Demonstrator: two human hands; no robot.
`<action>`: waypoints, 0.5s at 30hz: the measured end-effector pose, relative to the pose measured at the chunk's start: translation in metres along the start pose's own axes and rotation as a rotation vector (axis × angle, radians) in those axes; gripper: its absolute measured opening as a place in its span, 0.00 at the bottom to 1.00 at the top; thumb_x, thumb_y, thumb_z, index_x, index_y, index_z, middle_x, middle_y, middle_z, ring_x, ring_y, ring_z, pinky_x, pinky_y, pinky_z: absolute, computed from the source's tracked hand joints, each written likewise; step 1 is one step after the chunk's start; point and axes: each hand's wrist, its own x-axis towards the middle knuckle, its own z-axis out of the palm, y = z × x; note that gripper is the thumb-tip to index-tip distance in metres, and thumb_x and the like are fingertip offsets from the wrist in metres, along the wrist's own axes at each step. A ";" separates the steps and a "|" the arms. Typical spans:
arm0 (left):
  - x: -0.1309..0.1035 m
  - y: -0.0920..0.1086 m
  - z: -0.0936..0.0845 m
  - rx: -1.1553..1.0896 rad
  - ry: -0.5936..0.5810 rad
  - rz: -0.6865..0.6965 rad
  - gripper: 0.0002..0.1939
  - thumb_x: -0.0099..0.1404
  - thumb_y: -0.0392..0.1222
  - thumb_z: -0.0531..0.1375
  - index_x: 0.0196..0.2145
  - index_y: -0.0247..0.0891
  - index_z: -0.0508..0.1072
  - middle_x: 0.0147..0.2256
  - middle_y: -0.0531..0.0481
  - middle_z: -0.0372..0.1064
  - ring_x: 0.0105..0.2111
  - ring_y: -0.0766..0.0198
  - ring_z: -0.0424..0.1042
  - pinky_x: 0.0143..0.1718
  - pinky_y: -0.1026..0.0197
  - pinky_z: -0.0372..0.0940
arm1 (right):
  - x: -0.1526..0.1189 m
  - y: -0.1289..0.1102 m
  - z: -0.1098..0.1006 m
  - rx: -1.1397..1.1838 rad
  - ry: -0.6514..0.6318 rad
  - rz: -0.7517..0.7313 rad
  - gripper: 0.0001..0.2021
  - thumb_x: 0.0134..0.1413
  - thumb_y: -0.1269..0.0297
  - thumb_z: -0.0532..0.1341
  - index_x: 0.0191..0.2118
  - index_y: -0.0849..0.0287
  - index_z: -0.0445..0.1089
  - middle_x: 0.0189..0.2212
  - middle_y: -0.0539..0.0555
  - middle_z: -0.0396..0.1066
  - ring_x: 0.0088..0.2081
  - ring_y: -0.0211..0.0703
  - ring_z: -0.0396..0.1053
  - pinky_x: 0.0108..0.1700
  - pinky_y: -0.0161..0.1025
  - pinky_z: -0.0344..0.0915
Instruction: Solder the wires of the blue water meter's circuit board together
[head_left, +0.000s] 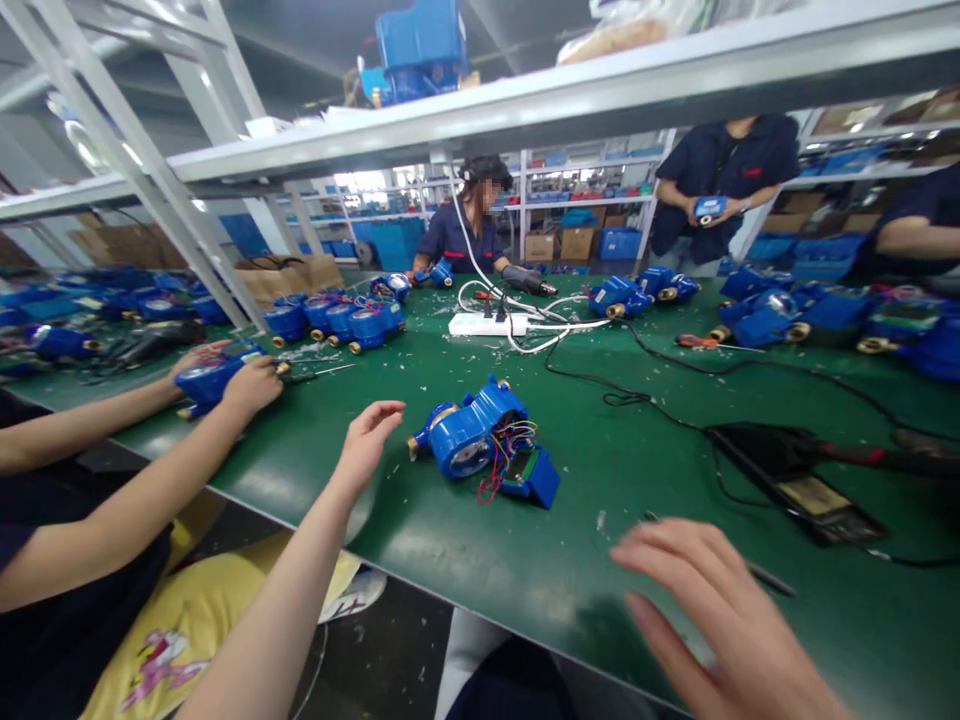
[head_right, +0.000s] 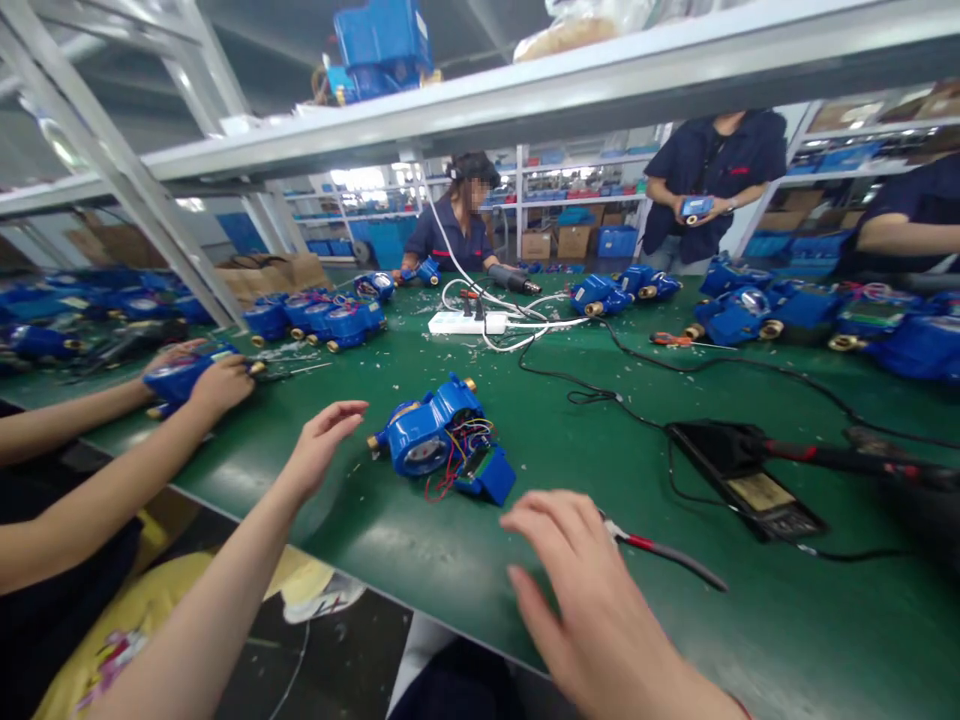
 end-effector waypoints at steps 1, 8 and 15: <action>-0.007 0.004 -0.002 0.016 -0.029 0.026 0.28 0.62 0.58 0.57 0.48 0.30 0.68 0.47 0.44 0.65 0.46 0.68 0.66 0.49 0.64 0.64 | 0.014 0.000 0.013 0.020 -0.045 0.011 0.14 0.59 0.67 0.56 0.51 0.50 0.62 0.48 0.54 0.64 0.52 0.46 0.62 0.51 0.44 0.66; -0.029 0.021 0.009 0.184 -0.240 0.126 0.45 0.52 0.62 0.60 0.63 0.38 0.57 0.62 0.45 0.49 0.62 0.57 0.53 0.65 0.57 0.53 | 0.083 0.027 0.103 0.000 -0.241 0.398 0.30 0.43 0.67 0.68 0.52 0.62 0.55 0.53 0.65 0.59 0.56 0.60 0.57 0.55 0.54 0.59; -0.031 0.036 0.023 0.394 -0.353 0.143 0.48 0.50 0.60 0.63 0.64 0.42 0.52 0.64 0.44 0.42 0.66 0.50 0.44 0.67 0.41 0.41 | 0.091 0.056 0.098 0.028 -0.387 0.438 0.29 0.51 0.73 0.59 0.58 0.63 0.49 0.48 0.61 0.66 0.50 0.51 0.65 0.51 0.45 0.57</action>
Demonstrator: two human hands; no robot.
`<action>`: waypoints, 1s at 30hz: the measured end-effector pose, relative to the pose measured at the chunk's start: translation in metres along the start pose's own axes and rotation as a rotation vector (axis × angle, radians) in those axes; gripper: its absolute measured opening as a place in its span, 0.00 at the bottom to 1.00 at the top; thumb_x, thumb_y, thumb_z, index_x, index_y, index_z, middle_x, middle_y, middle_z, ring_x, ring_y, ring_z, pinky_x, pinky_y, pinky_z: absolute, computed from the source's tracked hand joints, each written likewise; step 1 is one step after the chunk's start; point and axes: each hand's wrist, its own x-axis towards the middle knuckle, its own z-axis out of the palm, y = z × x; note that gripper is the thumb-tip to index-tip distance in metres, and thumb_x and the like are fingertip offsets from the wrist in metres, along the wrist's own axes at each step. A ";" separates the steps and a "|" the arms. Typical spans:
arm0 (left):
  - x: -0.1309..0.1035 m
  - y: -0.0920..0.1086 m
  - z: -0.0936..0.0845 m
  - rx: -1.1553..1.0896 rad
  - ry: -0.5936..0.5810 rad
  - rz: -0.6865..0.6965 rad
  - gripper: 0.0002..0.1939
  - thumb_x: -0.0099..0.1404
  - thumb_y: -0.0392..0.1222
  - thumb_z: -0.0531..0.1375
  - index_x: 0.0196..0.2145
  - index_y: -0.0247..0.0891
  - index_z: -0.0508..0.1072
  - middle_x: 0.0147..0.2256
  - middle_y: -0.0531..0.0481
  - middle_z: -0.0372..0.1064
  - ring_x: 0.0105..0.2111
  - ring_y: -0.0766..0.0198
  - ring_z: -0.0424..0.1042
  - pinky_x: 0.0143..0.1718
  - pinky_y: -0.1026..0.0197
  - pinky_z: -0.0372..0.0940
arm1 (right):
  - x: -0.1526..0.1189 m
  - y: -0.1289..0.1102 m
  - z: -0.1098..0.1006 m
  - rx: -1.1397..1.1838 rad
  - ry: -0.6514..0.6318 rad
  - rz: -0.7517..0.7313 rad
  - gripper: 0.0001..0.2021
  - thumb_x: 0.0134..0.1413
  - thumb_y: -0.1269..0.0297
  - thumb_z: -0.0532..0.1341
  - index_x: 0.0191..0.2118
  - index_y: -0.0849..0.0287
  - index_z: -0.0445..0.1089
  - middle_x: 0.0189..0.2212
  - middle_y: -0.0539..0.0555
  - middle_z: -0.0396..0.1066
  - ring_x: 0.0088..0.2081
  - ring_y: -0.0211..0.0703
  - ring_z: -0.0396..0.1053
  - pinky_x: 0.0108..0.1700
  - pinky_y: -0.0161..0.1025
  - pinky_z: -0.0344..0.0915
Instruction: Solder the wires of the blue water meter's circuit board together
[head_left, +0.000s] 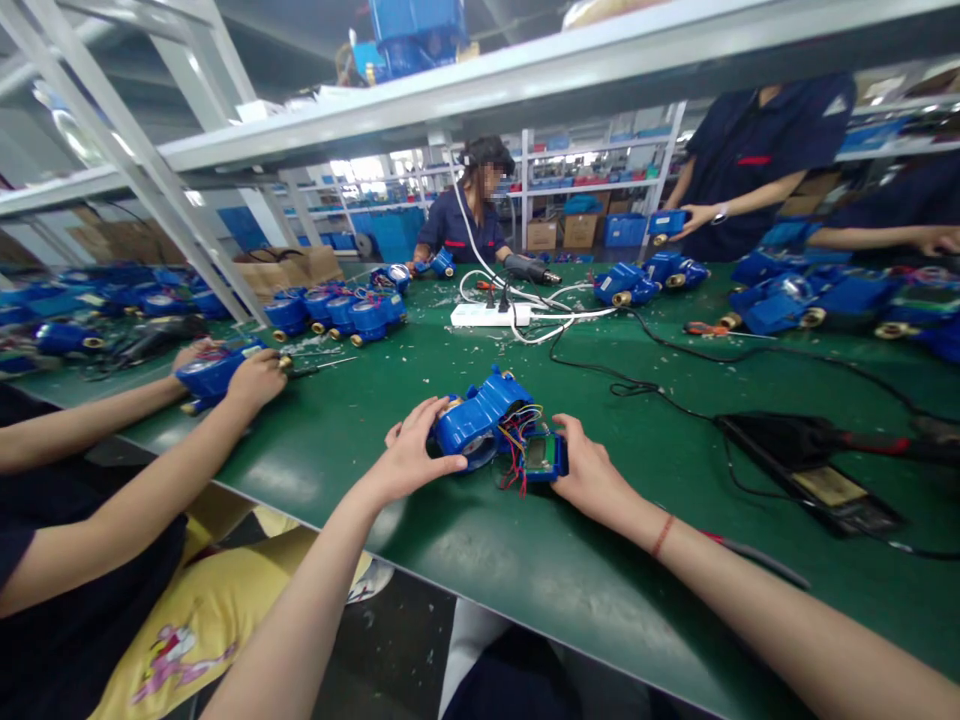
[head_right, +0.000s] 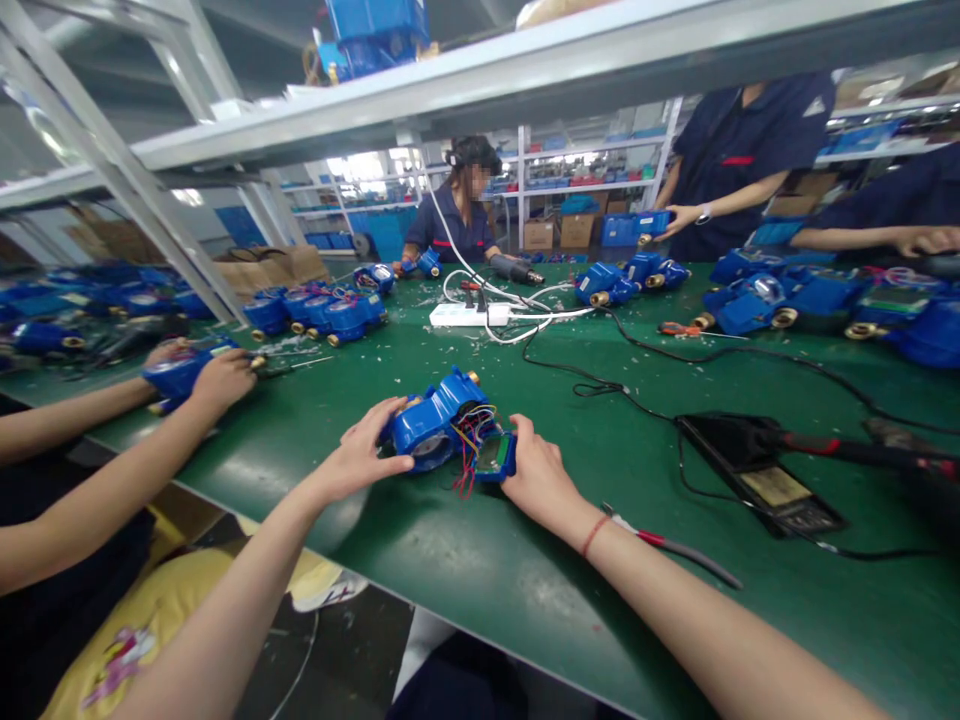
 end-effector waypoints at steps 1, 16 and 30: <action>-0.001 0.003 0.002 0.029 0.003 -0.008 0.48 0.50 0.60 0.64 0.63 0.43 0.52 0.64 0.44 0.42 0.66 0.48 0.42 0.65 0.36 0.37 | 0.001 0.003 -0.005 -0.008 -0.030 0.003 0.28 0.51 0.71 0.59 0.58 0.63 0.51 0.47 0.61 0.67 0.49 0.52 0.65 0.51 0.45 0.57; -0.012 0.027 0.011 0.220 0.085 0.057 0.33 0.54 0.53 0.63 0.54 0.42 0.57 0.60 0.45 0.50 0.61 0.54 0.52 0.60 0.42 0.45 | 0.008 0.026 -0.041 -0.058 -0.343 -0.200 0.26 0.55 0.71 0.57 0.59 0.53 0.56 0.53 0.56 0.65 0.49 0.51 0.62 0.51 0.48 0.52; -0.040 0.018 0.026 0.411 0.215 0.267 0.32 0.66 0.53 0.55 0.63 0.44 0.47 0.63 0.41 0.46 0.62 0.57 0.53 0.58 0.53 0.47 | -0.005 0.021 -0.047 -0.071 -0.404 -0.254 0.32 0.53 0.76 0.58 0.63 0.58 0.50 0.53 0.59 0.63 0.50 0.51 0.62 0.51 0.45 0.55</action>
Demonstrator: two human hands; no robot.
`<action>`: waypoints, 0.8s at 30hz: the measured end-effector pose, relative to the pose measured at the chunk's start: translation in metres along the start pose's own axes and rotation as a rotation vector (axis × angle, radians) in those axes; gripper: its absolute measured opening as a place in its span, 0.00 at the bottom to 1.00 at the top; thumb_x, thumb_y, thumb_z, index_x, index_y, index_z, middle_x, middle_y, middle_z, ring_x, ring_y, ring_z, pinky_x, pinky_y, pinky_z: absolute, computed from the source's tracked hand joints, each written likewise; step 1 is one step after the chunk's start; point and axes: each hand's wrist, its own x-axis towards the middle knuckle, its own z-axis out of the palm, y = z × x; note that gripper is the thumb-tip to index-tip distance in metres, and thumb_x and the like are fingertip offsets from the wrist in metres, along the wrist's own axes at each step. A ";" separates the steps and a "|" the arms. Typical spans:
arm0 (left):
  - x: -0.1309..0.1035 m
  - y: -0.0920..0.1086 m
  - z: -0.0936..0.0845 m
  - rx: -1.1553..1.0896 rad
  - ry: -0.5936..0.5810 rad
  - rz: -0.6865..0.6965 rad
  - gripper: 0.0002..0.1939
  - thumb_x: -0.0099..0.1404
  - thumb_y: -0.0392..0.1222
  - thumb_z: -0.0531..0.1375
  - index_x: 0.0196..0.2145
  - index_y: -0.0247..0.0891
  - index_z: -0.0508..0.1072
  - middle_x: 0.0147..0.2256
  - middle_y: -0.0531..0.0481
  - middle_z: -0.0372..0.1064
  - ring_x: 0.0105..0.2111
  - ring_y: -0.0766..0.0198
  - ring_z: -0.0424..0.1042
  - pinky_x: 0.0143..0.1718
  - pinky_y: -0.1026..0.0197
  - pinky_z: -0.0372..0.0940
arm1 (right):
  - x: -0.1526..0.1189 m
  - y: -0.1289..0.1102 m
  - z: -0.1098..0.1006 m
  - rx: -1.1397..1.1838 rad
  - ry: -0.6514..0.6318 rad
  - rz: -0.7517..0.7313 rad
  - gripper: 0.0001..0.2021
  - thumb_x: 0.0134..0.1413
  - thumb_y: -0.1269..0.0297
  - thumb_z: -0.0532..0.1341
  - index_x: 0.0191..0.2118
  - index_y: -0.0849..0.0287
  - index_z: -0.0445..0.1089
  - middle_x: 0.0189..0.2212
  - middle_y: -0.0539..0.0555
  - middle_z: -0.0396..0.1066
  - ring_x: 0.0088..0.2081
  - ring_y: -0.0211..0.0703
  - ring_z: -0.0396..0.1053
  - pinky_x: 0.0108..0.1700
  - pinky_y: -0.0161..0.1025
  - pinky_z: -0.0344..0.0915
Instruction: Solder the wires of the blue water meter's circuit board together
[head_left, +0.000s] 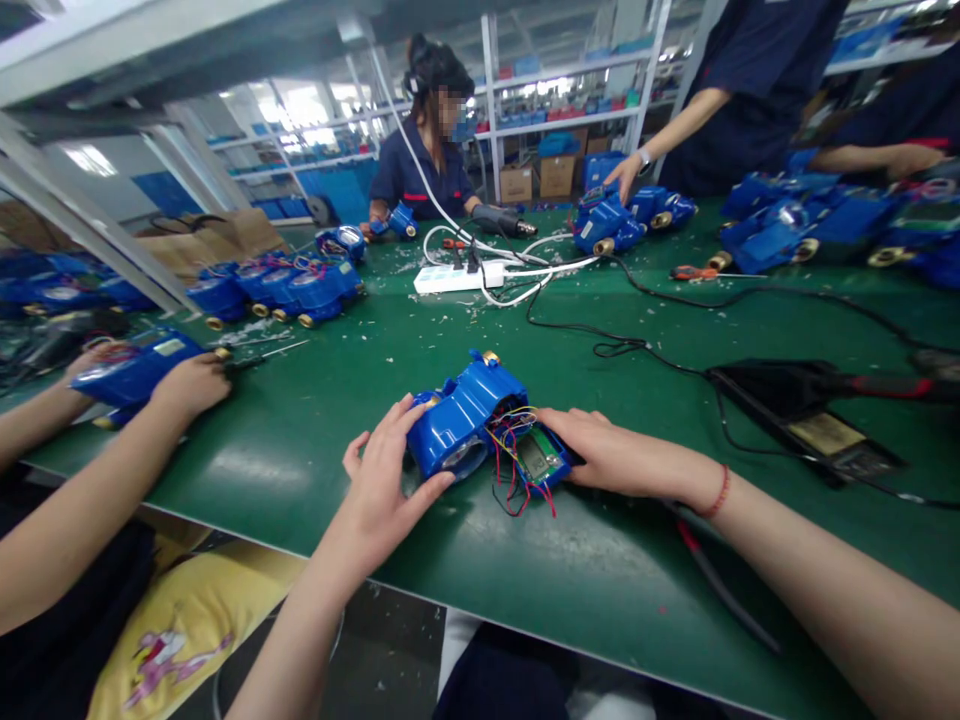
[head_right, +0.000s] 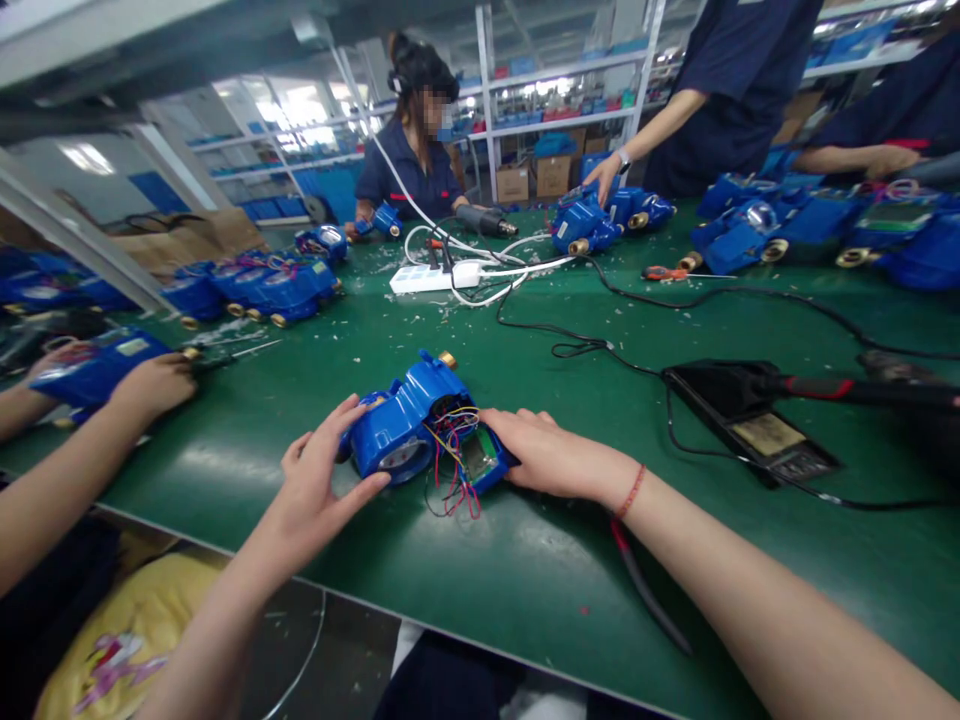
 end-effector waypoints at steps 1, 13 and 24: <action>-0.002 0.002 0.000 0.011 0.040 0.019 0.32 0.67 0.52 0.55 0.63 0.43 0.48 0.62 0.42 0.47 0.62 0.58 0.54 0.57 0.54 0.48 | 0.000 -0.002 0.002 -0.009 0.009 -0.001 0.31 0.53 0.77 0.58 0.62 0.58 0.51 0.52 0.59 0.64 0.49 0.50 0.62 0.50 0.45 0.55; 0.039 0.050 -0.009 0.200 0.217 0.573 0.11 0.67 0.37 0.54 0.42 0.46 0.75 0.60 0.56 0.54 0.60 0.60 0.52 0.59 0.53 0.42 | 0.003 0.000 0.015 -0.089 0.132 0.029 0.21 0.53 0.80 0.53 0.53 0.63 0.55 0.42 0.59 0.68 0.44 0.49 0.66 0.45 0.41 0.52; 0.060 0.050 -0.004 0.226 0.098 0.666 0.10 0.68 0.37 0.53 0.37 0.41 0.75 0.57 0.56 0.58 0.59 0.60 0.52 0.62 0.48 0.34 | 0.004 0.006 0.012 -0.060 0.150 -0.018 0.17 0.58 0.77 0.52 0.53 0.60 0.56 0.44 0.56 0.68 0.45 0.46 0.66 0.44 0.40 0.51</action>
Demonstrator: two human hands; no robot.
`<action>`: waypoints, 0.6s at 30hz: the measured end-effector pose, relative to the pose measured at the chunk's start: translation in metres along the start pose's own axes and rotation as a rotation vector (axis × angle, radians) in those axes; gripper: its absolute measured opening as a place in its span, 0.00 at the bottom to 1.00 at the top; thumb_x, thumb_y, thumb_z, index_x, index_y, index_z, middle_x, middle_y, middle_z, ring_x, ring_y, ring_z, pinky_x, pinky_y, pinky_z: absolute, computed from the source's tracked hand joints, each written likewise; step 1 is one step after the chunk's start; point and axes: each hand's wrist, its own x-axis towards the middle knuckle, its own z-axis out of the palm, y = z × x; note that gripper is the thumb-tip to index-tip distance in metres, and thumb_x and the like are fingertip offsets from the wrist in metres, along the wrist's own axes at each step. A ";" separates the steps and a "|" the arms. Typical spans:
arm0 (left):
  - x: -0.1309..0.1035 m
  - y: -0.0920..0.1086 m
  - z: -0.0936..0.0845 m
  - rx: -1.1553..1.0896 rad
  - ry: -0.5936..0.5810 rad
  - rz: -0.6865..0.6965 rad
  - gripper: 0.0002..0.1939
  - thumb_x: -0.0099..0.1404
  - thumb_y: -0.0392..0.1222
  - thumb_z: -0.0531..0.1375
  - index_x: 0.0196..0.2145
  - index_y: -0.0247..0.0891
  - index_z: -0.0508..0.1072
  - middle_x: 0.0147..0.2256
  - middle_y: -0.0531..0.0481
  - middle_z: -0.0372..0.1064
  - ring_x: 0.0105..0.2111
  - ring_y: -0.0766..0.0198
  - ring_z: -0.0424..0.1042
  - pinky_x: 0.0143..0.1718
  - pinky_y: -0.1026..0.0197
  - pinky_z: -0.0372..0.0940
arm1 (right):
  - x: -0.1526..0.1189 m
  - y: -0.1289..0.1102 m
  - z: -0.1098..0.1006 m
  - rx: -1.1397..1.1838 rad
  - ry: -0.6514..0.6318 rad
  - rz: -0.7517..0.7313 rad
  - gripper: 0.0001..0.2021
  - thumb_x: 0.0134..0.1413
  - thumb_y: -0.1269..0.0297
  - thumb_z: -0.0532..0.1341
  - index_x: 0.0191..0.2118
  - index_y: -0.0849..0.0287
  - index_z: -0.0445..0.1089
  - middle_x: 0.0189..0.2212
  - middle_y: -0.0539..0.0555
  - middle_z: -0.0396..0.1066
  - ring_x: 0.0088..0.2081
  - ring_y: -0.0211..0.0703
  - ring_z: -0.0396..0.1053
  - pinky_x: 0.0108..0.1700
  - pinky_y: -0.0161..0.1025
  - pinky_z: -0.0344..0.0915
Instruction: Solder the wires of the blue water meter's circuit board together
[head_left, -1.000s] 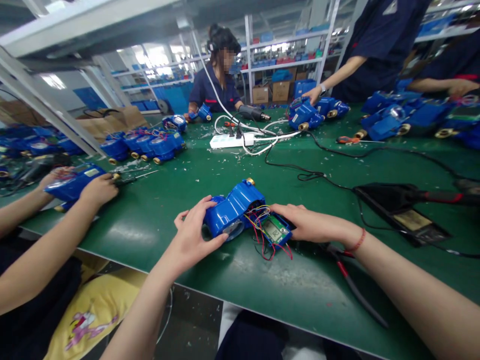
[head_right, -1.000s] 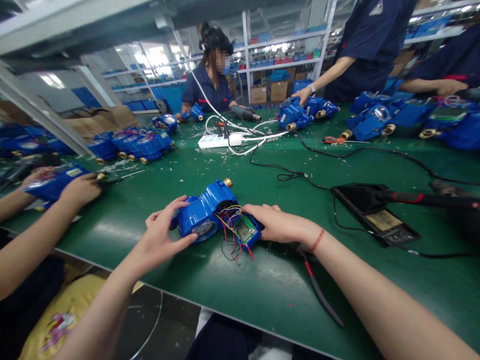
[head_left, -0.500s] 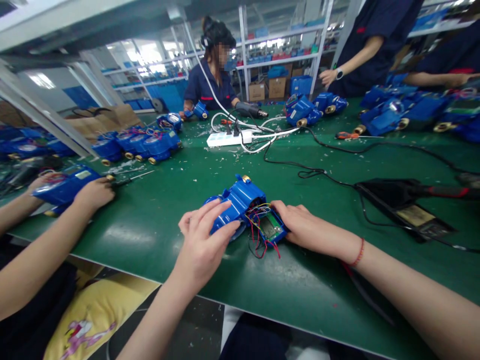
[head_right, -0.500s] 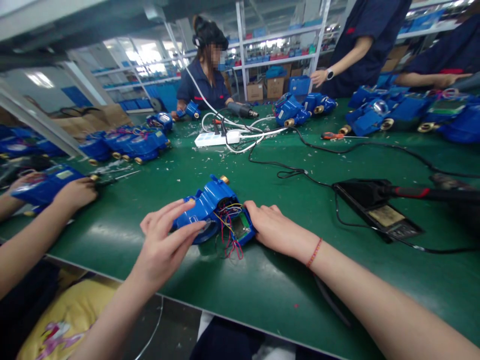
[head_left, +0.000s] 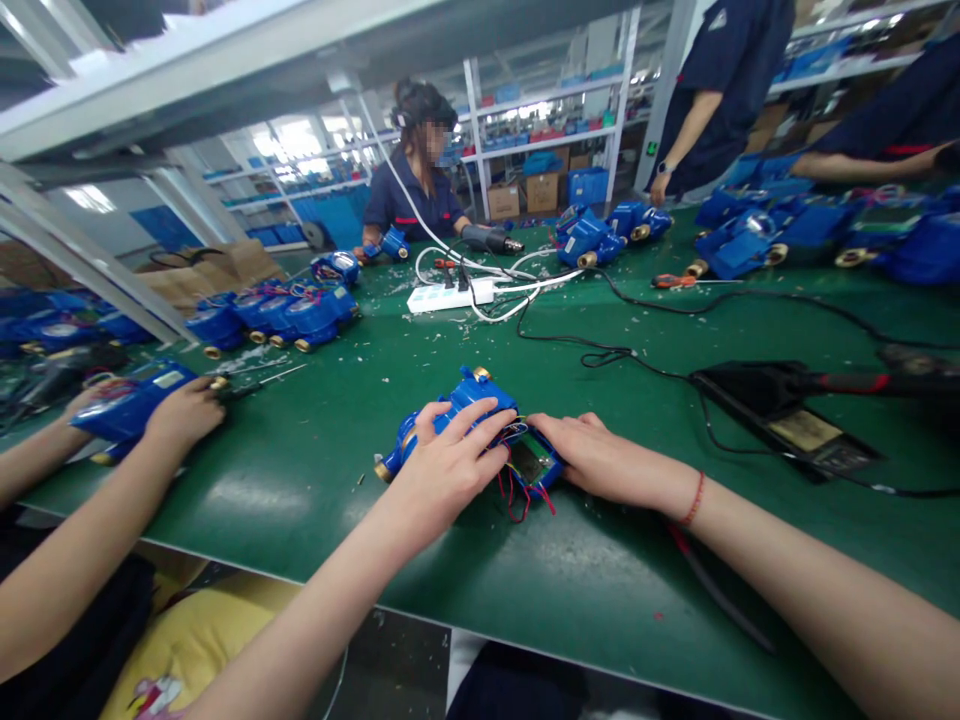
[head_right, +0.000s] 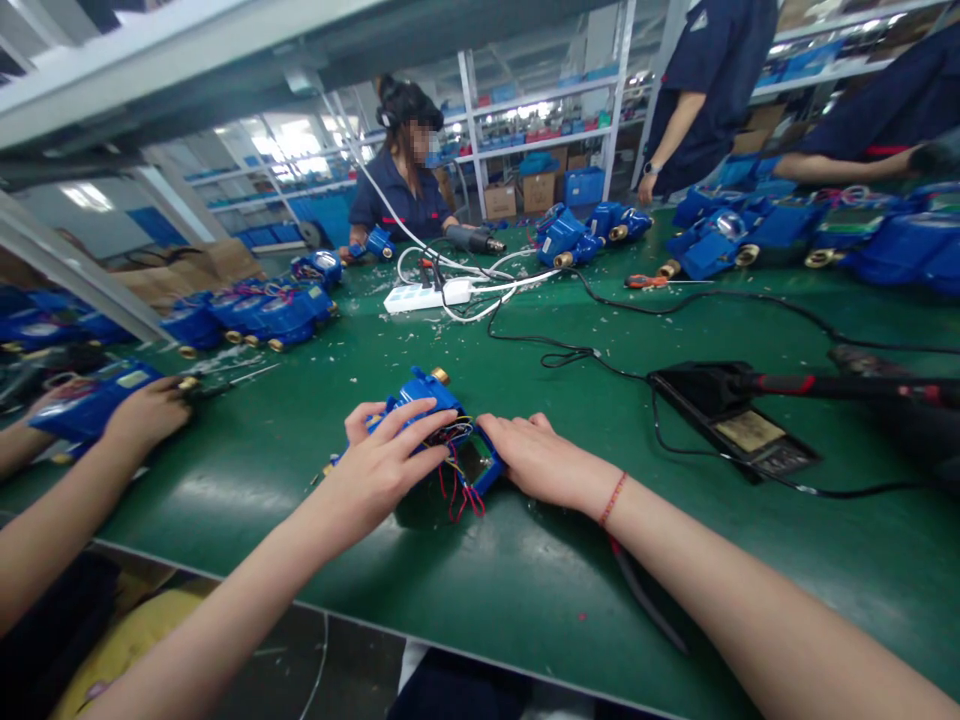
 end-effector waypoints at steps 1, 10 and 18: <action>0.000 0.000 0.000 -0.007 -0.016 0.008 0.10 0.68 0.37 0.53 0.38 0.43 0.75 0.58 0.57 0.57 0.60 0.59 0.51 0.61 0.48 0.35 | 0.000 0.000 0.000 -0.002 -0.002 -0.003 0.18 0.58 0.77 0.52 0.53 0.61 0.56 0.43 0.56 0.68 0.44 0.46 0.66 0.44 0.40 0.51; 0.004 0.000 0.004 0.007 -0.018 0.124 0.13 0.69 0.38 0.51 0.33 0.38 0.75 0.55 0.57 0.61 0.58 0.65 0.54 0.65 0.47 0.26 | -0.002 -0.002 0.004 -0.041 0.031 -0.014 0.22 0.55 0.82 0.49 0.55 0.64 0.55 0.42 0.59 0.68 0.41 0.47 0.63 0.43 0.40 0.48; -0.013 -0.015 0.004 -0.168 -0.016 -0.159 0.11 0.67 0.40 0.55 0.36 0.47 0.78 0.65 0.56 0.40 0.67 0.52 0.36 0.61 0.33 0.43 | 0.001 0.005 0.006 0.009 0.047 -0.011 0.25 0.53 0.83 0.50 0.57 0.61 0.55 0.41 0.58 0.68 0.42 0.46 0.63 0.43 0.39 0.48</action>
